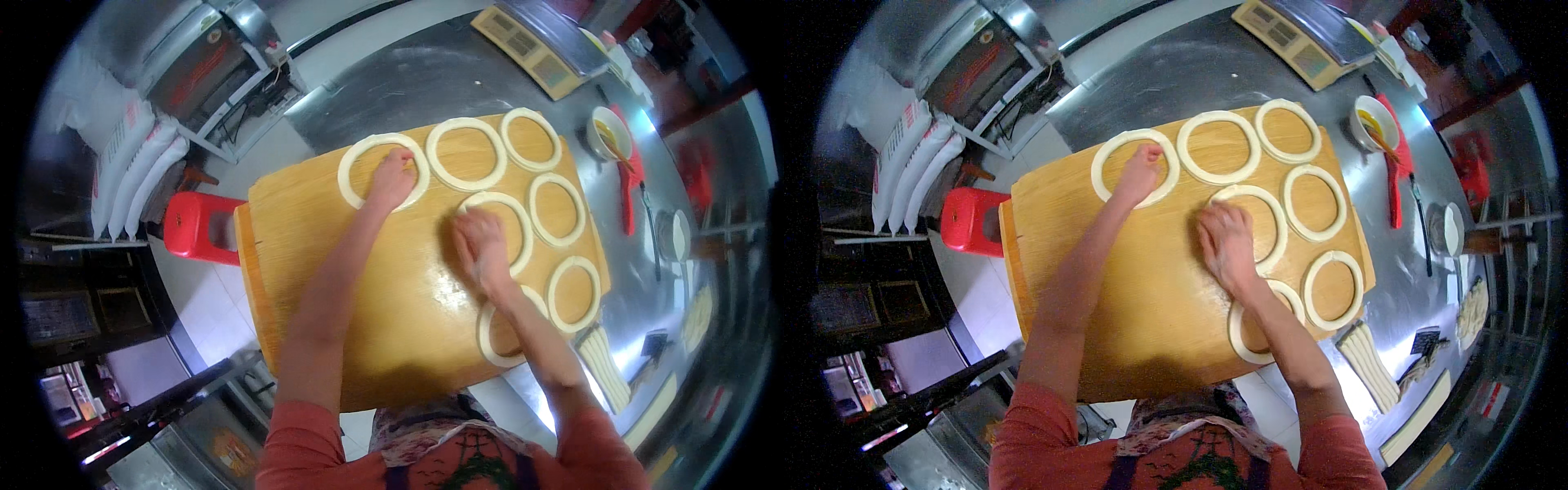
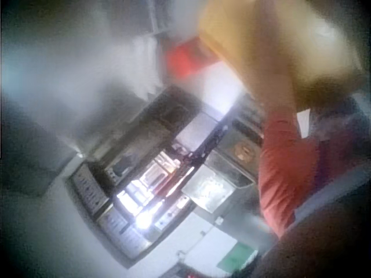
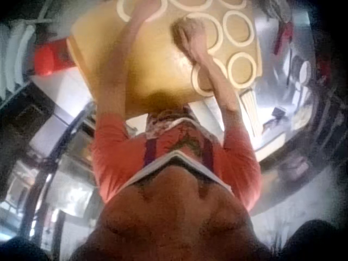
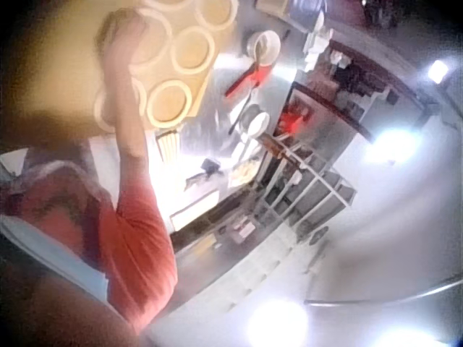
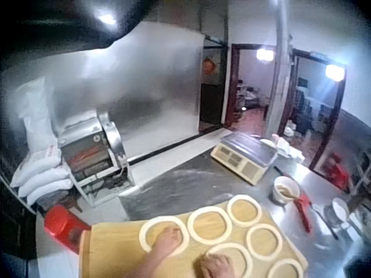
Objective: The person repeatedly picks up long, thin strips of dough from a stainless steel counter, rolls them into circular rings, and places them onto a wooden board. The process is repeated multiple times, filling the board with dough rings.
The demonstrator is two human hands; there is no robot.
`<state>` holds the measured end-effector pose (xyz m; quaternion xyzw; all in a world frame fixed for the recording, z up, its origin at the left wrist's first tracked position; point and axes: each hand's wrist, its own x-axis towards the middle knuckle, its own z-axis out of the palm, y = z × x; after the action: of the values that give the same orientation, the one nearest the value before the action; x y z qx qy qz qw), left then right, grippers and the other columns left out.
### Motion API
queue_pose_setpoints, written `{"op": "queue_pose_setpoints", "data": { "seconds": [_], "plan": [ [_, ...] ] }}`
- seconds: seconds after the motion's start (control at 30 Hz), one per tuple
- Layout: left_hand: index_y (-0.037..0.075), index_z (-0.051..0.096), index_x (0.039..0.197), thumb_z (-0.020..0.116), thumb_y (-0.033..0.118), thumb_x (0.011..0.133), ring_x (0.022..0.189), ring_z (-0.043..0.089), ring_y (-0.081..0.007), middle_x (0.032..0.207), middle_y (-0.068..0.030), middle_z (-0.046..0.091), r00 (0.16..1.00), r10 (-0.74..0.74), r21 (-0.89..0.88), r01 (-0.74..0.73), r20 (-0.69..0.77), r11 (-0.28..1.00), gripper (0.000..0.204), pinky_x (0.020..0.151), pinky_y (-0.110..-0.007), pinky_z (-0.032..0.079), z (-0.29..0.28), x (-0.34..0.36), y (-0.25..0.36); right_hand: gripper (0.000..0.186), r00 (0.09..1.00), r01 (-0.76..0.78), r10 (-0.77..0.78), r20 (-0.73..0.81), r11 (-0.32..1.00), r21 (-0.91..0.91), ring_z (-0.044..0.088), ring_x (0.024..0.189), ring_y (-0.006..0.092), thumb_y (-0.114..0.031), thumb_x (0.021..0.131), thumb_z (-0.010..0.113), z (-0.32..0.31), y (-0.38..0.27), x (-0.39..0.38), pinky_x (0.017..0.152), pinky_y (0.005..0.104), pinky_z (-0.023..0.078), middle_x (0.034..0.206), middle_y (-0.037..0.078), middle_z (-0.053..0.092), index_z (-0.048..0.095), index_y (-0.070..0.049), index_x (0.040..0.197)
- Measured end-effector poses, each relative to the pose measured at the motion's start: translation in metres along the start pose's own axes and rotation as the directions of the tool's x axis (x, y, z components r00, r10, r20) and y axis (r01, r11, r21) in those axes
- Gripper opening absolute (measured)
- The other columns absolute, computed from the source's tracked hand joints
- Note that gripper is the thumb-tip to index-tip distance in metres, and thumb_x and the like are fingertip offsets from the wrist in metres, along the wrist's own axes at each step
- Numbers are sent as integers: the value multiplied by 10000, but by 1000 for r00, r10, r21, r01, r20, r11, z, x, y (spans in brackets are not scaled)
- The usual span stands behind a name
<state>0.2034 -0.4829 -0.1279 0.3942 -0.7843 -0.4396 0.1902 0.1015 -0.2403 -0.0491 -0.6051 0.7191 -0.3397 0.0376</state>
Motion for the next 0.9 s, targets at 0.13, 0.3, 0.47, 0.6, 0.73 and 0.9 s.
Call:
{"op": "queue_pose_setpoints", "data": {
  "seconds": [0.13,0.3,0.47,0.6,0.73,0.9],
  "plan": [
    [31,618,1286,609,36,883,1133,651,-247,1148,-136,688,992,-77,-297,46,-95,954,403,966,-375,526,25,-4,4,236,990,-123,121,-69,992,-21,607,1219,368,-22,878,698,-83,11,-132,1068,488,451,1185,127,708,721,-41,1113],
    [-14,602,1292,613,42,979,1262,577,-223,1280,-139,646,944,24,-540,-209,-329,816,318,1091,-361,451,52,-44,52,321,851,-510,478,-216,851,-127,604,1237,400,-10,902,666,-194,26,-316,1093,503,441,1262,178,686,697,-32,1221],
    [-21,612,1357,612,-5,975,1179,631,-204,1318,-110,659,955,286,-465,-218,81,858,382,1073,-369,495,170,-259,214,495,635,-766,661,-399,605,-218,535,1333,396,-25,919,651,-269,52,-496,1142,499,393,1418,205,591,583,-15,1409],
    [-26,433,1535,696,91,930,1522,381,-351,1629,-195,416,497,664,-229,-677,559,699,670,1261,-472,310,296,-389,279,583,583,-812,683,-440,475,-338,447,1423,361,-72,939,645,-289,65,-578,1180,532,337,1542,185,469,482,-9,1495],
    [-38,409,1539,631,206,993,1570,259,-387,1674,-198,331,359,616,45,-884,701,465,638,1289,-532,206,374,-427,294,603,552,-831,704,-448,421,-363,416,1447,348,-125,962,637,-299,77,-601,1187,558,321,1547,175,440,441,-17,1523],
    [-33,427,1512,626,204,976,1526,318,-417,1637,-214,383,418,582,127,-871,697,474,619,1268,-565,220,392,-442,281,543,572,-820,668,-475,456,-346,438,1428,336,-113,954,630,-292,65,-613,1161,549,344,1484,169,485,487,-19,1469]
  ]
}}
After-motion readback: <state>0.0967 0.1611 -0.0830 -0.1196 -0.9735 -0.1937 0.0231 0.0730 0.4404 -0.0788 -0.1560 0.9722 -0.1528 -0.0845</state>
